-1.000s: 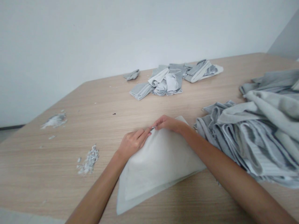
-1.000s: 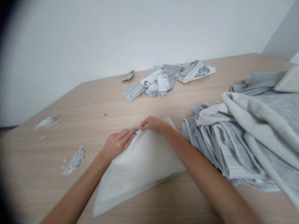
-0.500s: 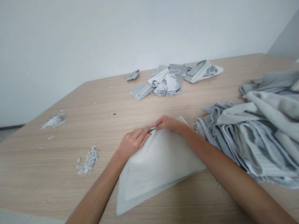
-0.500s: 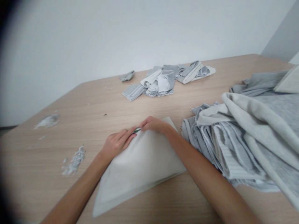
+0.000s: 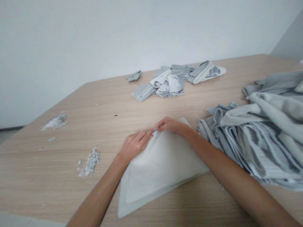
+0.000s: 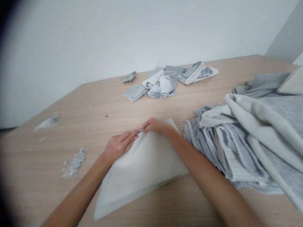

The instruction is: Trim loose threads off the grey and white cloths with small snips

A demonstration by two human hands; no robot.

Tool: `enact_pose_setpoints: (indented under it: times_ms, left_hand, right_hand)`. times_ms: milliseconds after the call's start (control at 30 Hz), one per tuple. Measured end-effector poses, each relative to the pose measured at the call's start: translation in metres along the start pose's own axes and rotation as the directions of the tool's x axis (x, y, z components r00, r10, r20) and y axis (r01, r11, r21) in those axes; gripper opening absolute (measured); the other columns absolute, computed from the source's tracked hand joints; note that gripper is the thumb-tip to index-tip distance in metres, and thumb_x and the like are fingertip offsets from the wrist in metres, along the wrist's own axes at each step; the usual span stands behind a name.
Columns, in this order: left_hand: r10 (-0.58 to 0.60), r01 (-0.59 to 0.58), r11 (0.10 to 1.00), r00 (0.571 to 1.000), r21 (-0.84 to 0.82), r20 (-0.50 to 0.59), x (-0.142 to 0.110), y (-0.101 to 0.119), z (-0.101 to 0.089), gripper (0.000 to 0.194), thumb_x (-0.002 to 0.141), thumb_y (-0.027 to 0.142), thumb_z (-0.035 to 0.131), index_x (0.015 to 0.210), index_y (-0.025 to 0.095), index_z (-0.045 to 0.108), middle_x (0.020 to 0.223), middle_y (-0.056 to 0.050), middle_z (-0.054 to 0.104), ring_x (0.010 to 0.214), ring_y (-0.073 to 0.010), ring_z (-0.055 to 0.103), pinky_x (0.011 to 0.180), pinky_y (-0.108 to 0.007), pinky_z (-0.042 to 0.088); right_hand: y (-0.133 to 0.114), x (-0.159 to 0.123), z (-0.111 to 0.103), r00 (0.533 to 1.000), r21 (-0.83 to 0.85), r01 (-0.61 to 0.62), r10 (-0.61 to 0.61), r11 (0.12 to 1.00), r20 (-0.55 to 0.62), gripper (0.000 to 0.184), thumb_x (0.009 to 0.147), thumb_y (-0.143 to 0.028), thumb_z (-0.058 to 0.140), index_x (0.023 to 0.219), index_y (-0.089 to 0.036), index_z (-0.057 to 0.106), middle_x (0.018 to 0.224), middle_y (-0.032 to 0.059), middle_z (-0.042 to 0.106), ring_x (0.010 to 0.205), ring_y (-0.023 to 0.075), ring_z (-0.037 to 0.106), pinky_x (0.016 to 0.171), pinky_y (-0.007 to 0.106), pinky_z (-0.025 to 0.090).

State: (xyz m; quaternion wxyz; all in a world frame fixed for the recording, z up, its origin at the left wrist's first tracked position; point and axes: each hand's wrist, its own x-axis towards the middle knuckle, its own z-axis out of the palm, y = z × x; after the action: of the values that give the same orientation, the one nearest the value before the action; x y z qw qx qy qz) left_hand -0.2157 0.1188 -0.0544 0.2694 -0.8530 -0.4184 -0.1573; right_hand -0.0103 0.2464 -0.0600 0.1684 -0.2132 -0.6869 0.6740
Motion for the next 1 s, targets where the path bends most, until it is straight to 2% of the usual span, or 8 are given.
enact_pose_setpoints:
  times_ms: [167, 367, 533, 733, 867, 1000]
  left_hand:
    - [-0.025, 0.026, 0.999, 0.999, 0.03, -0.039, 0.0004, 0.0002, 0.0012, 0.038, 0.095, 0.028, 0.058, 0.131, 0.015, 0.055, 0.078, -0.003, 0.069, 0.061, -0.0155, 0.064, 0.056, -0.028, 0.05]
    - [-0.033, 0.032, 0.999, 0.999, 0.023, 0.005, 0.0016, 0.0011, -0.0001, 0.035, 0.097, 0.028, 0.056, 0.13, 0.016, 0.056, 0.079, -0.003, 0.069, 0.063, -0.0158, 0.066, 0.055, -0.027, 0.05]
    - [-0.021, 0.022, 0.999, 0.999, 0.034, -0.031, 0.0011, 0.0008, -0.0003, 0.036, 0.096, 0.028, 0.058, 0.129, 0.015, 0.056, 0.078, -0.003, 0.069, 0.061, -0.0153, 0.065, 0.056, -0.028, 0.05]
    - [-0.007, 0.007, 1.0, 1.0, 0.029, -0.008, 0.0015, 0.0007, -0.0003, 0.036, 0.096, 0.026, 0.058, 0.129, 0.015, 0.056, 0.076, -0.001, 0.068, 0.06, -0.015, 0.063, 0.055, -0.028, 0.049]
    - [-0.007, 0.008, 1.0, 0.999, 0.023, -0.039, 0.0015, 0.0004, -0.0001, 0.037, 0.095, 0.027, 0.06, 0.129, 0.014, 0.056, 0.078, -0.002, 0.068, 0.063, -0.0153, 0.065, 0.057, -0.028, 0.05]
    - [0.002, -0.001, 1.0, 1.0, 0.028, -0.015, 0.0011, -0.0003, 0.0003, 0.035, 0.096, 0.026, 0.058, 0.129, 0.015, 0.056, 0.075, -0.001, 0.067, 0.061, -0.0153, 0.064, 0.055, -0.027, 0.049]
  right_hand:
    - [-0.0012, -0.001, 0.0001, 1.0, 0.003, 0.001, -0.001, 1.0, 0.005, 0.021, 0.065, -0.023, 0.067, 0.08, -0.013, 0.077, 0.072, -0.0003, 0.071, 0.068, 0.0135, 0.056, 0.073, 0.026, 0.04]
    - [0.0015, 0.0, 0.0002, 1.0, 0.001, -0.008, 0.008, 1.0, -0.012, 0.025, 0.064, -0.023, 0.067, 0.084, -0.013, 0.078, 0.075, 0.0005, 0.073, 0.07, 0.0145, 0.057, 0.074, 0.027, 0.04]
    - [0.0045, 0.0014, -0.0012, 1.0, -0.011, 0.001, -0.001, 1.0, 0.006, 0.023, 0.066, -0.023, 0.067, 0.084, -0.014, 0.078, 0.074, 0.0003, 0.073, 0.068, 0.0135, 0.057, 0.072, 0.026, 0.04]
    - [0.0031, 0.0013, -0.0014, 1.0, -0.03, 0.002, -0.002, 1.0, -0.018, 0.023, 0.065, -0.022, 0.068, 0.084, -0.013, 0.078, 0.076, 0.0017, 0.073, 0.071, 0.0146, 0.058, 0.077, 0.028, 0.042]
    - [0.0008, 0.0004, -0.0001, 1.0, -0.029, -0.017, 0.016, 0.999, -0.015, 0.02, 0.066, -0.021, 0.066, 0.082, -0.013, 0.077, 0.073, 0.0008, 0.071, 0.068, 0.0136, 0.056, 0.073, 0.027, 0.041]
    - [-0.0005, 0.0002, 0.0006, 1.0, -0.041, -0.012, 0.011, 0.999, -0.009, 0.021, 0.065, -0.021, 0.065, 0.08, -0.014, 0.077, 0.073, 0.0006, 0.071, 0.067, 0.0137, 0.057, 0.071, 0.026, 0.04]
